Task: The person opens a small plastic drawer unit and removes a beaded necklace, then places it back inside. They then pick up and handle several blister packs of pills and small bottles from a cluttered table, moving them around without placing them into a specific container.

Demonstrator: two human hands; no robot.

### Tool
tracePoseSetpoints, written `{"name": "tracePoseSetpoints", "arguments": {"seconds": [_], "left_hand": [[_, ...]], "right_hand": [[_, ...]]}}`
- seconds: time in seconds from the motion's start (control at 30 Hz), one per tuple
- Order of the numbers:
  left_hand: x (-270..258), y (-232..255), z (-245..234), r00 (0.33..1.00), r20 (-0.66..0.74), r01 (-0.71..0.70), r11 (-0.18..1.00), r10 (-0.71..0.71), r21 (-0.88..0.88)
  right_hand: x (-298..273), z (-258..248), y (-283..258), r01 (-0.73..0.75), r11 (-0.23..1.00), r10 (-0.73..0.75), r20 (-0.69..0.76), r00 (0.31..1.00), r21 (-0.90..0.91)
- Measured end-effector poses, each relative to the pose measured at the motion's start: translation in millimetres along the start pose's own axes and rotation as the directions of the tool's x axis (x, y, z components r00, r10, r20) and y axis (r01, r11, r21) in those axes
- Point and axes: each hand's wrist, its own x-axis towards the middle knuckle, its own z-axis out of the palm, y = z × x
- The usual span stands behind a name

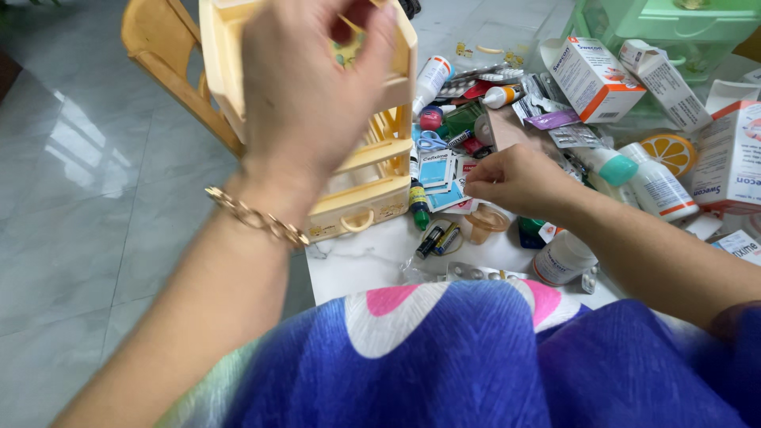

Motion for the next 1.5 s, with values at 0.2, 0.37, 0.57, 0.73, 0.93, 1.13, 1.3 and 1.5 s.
{"name": "tracePoseSetpoints", "arguments": {"seconds": [0.2, 0.37, 0.57, 0.73, 0.93, 1.13, 1.3, 1.5], "left_hand": [[-58.9, 69.9, 36.8, 0.861, 0.382, 0.436, 0.874, -0.335, -0.216], [-83.5, 60.7, 53.3, 0.757, 0.530, 0.554, 0.805, -0.382, -0.211], [-93.1, 45.6, 63.2, 0.662, 0.611, 0.621, 0.774, -0.434, -0.124], [-102.7, 35.4, 76.0, 0.620, 0.642, 0.649, 0.755, -0.451, -0.097], [-113.6, 20.6, 106.7, 0.591, 0.677, 0.669, 0.735, -0.438, -0.109], [-114.5, 7.4, 142.2, 0.622, 0.659, 0.617, 0.783, -0.423, -0.080], [-104.6, -9.9, 181.5, 0.696, 0.631, 0.433, 0.902, -0.342, 0.011], [-67.6, -29.7, 244.5, 0.666, 0.689, 0.306, 0.947, -0.286, 0.097]], "right_hand": [[17.4, -13.7, 14.9, -0.103, 0.945, 0.016, -0.271, 0.962, -0.310], [42.5, -22.1, 43.5, 0.000, 0.925, -0.157, -0.385, 0.909, -0.379], [55.7, -22.4, 47.9, -0.106, 0.873, -0.066, -0.330, 0.942, -0.476], [56.1, -34.1, 56.8, -0.239, 0.910, 0.132, -0.310, 0.941, -0.338], [31.8, -39.6, 88.4, -0.160, 0.917, 0.008, -0.384, 0.923, -0.366], [34.5, -63.2, 117.4, -0.141, 0.962, 0.013, -0.480, 0.877, -0.232], [32.9, -64.0, 118.3, -0.188, 0.974, 0.106, -0.471, 0.876, -0.130], [29.3, -62.2, 116.6, -0.191, 0.980, 0.141, -0.478, 0.867, -0.058]]}}
